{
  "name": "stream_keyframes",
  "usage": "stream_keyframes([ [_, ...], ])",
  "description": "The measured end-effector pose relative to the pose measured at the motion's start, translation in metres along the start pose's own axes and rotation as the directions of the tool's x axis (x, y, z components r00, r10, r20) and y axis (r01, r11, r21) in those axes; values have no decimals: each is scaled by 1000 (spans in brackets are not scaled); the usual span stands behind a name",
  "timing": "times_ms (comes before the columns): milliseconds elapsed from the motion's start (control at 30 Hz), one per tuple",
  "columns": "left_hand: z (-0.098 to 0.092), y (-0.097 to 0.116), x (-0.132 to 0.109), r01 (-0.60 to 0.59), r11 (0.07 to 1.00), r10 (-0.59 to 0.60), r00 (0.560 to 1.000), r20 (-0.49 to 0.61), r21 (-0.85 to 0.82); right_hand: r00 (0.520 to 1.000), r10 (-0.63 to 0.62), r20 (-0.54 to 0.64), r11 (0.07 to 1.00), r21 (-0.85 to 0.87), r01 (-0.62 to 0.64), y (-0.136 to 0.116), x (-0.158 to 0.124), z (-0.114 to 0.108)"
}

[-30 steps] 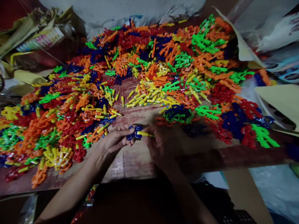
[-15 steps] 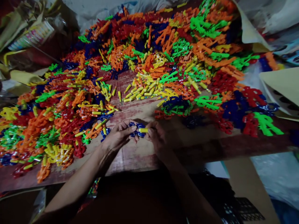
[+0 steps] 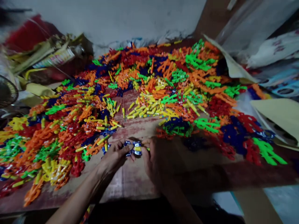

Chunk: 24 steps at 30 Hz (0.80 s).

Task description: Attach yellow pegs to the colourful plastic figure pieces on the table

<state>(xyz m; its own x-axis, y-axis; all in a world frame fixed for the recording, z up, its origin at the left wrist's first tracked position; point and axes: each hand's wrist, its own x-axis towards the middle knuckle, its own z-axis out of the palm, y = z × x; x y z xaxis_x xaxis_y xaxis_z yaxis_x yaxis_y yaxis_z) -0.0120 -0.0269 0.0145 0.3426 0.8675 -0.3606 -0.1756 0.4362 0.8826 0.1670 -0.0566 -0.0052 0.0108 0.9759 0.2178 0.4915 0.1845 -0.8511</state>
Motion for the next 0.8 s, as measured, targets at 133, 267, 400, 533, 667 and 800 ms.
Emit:
stream_keyframes([
  [133,-41,51,-17,-153,781,316,933,-173,605,997,-66,28,994,-85,68,5,7,2],
  [267,-70,89,-17,119,119,714,679,-169,986,995,-82,61,986,-138,90,16,20,-3],
  [400,-65,102,19,219,-17,663,732,-153,976,948,-276,159,929,-208,306,2,61,11],
  [533,-66,114,42,353,0,640,719,-271,936,888,-370,273,810,-374,452,-25,123,45],
  [667,-80,113,27,397,-8,656,695,-295,918,799,-415,435,731,-363,577,-40,172,85],
  [800,-82,89,19,268,-40,666,725,-174,963,842,-376,386,753,-402,520,-35,203,120],
])
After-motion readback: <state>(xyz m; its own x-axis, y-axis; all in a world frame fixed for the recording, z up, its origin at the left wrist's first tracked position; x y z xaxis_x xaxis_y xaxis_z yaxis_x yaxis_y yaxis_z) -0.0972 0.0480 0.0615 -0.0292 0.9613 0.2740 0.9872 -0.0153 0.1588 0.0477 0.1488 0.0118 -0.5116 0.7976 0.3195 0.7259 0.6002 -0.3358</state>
